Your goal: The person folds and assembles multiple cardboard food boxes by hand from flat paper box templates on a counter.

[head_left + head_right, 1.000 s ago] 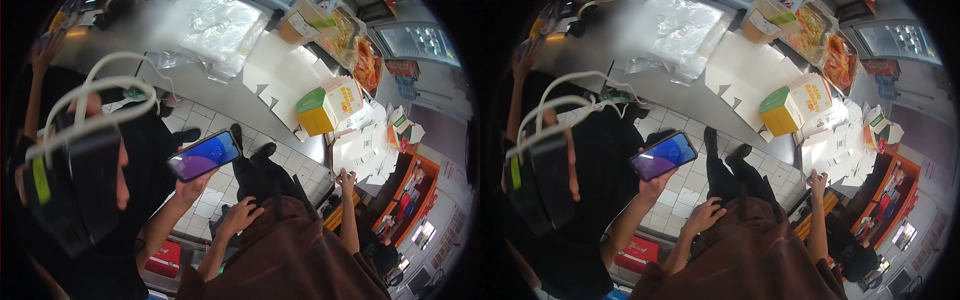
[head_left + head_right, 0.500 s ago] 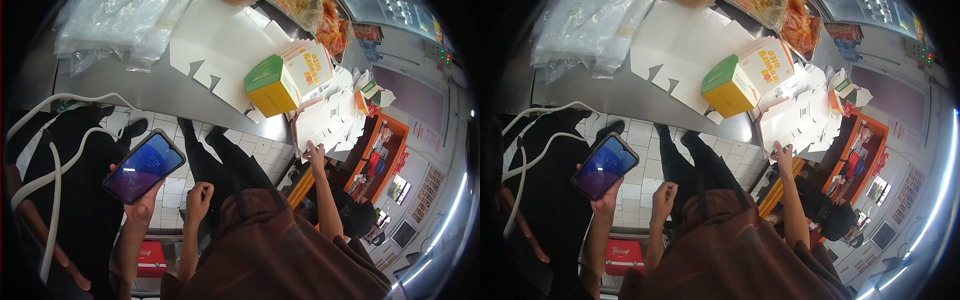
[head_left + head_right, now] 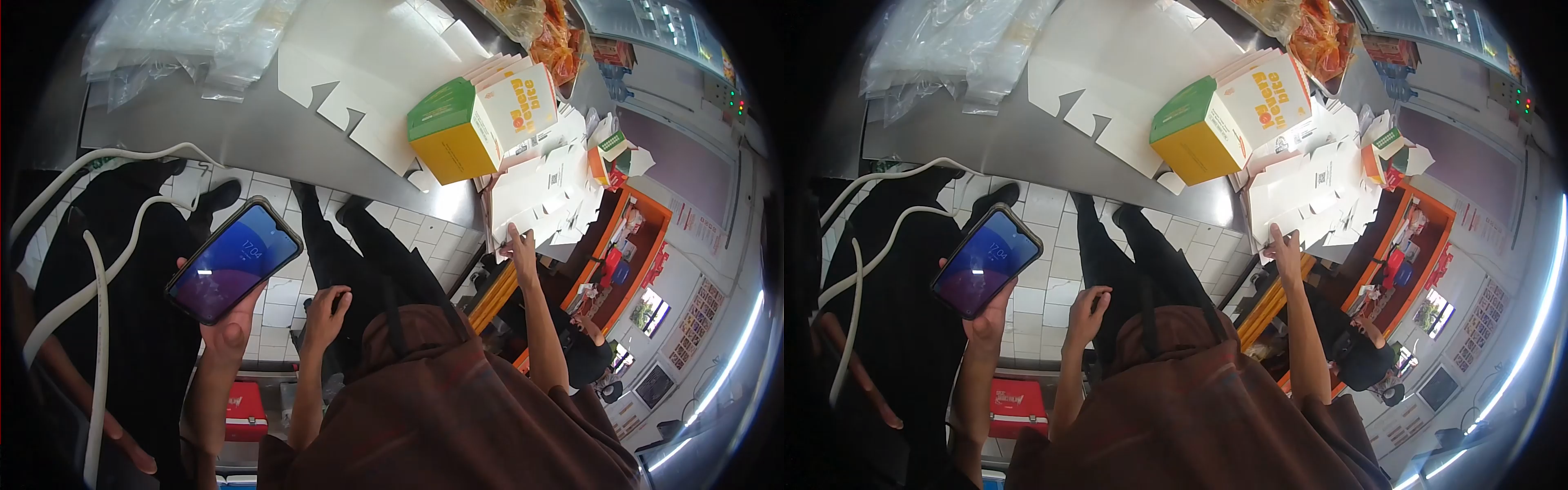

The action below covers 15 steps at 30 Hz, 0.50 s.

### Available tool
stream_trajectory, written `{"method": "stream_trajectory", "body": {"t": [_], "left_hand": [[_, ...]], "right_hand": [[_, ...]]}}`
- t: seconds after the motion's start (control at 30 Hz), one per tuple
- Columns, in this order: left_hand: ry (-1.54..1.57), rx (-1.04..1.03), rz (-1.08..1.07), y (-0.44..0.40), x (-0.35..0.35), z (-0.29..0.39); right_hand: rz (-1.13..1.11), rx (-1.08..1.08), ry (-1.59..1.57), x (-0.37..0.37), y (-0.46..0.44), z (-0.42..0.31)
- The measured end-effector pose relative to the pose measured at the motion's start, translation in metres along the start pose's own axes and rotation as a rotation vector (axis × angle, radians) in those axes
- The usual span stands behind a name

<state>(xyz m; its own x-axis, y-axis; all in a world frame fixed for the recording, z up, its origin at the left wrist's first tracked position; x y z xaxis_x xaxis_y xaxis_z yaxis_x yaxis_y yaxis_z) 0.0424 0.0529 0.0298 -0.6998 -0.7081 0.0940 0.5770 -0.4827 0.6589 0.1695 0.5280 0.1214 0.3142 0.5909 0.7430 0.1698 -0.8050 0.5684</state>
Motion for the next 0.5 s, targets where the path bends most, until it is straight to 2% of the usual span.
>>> {"method": "stream_trajectory", "body": {"t": [0.13,0.27,0.5], "left_hand": [[0.004,0.043,-0.019,-0.006,-0.002,-0.005],[-0.019,-0.042,-0.017,-0.011,-0.008,-0.015],[-0.008,-0.034,-0.092,-0.009,-0.019,-0.024]], "right_hand": [[-0.013,0.004,0.029,0.0,-0.002,0.001],[-0.039,-0.002,0.049,-0.001,0.001,-0.004],[-0.106,-0.025,0.058,-0.001,0.001,-0.006]]}}
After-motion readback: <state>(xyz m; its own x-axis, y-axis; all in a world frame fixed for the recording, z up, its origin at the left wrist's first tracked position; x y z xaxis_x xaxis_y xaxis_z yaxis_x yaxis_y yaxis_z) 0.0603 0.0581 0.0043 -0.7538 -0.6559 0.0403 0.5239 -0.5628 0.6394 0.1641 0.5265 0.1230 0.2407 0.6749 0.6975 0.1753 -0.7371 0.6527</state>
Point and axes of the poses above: each hand's wrist, its own y-axis away from the middle knuckle, its own x-axis out of the back of the hand, z = x × y, the point moved 9 cm from there along -y, towards the middle knuckle, and after that the axes turned 3 degrees about z, right-handed, at the moved point
